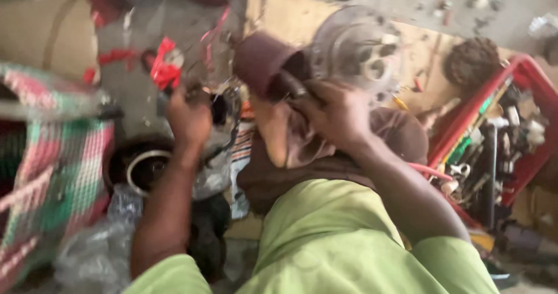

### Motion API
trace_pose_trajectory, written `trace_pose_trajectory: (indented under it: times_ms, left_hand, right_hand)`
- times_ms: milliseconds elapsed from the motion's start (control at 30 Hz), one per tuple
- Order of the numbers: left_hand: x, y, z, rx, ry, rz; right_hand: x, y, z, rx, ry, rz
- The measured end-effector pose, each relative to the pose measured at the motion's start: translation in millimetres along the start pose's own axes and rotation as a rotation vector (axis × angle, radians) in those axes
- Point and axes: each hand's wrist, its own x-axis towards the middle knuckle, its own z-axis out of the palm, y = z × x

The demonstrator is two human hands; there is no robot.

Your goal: The person disassembles an electric motor, removes the rotor, and uses pliers and a screwdriver to detach a terminal block. They then separate the stator and rotor components and begin wrapping the stator windings with white tape.

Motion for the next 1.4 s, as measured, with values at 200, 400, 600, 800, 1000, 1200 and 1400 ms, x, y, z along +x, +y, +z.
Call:
trace_pose_trajectory:
  times_ms: [200,400,600,800,1000,1200,1400]
  left_hand:
    - [-35.6,103.4,40.1,-0.598,-0.086,0.068]
    - [-32.3,177.3,78.2,-0.088,-0.430,0.315]
    - [-32.9,205.0,116.4,0.082,-0.399,0.715]
    - [-21.0,208.6,121.7,0.201,-0.509,0.775]
    - [-26.7,229.9,118.6,0.363,-0.450,0.754]
    - [-26.5,246.1,127.5,0.505,-0.535,0.448]
    - [-22.6,242.3,146.0,0.582,-0.481,0.420]
  right_hand:
    - [-6.0,-6.8,16.6,-0.020,0.104,0.061]
    - [-37.1,9.2,-29.9,0.517,-0.022,-0.032]
    - [-88.0,119.7,-88.9,0.563,-0.119,0.647]
    - [-74.9,235.1,-75.7,-0.039,-0.164,0.789]
    - [-61.0,245.6,-57.4,-0.124,-0.318,0.863]
    - [-41.7,237.3,-52.3,-0.167,-0.463,1.063]
    - [-49.5,245.4,-45.9,-0.224,-0.208,0.948]
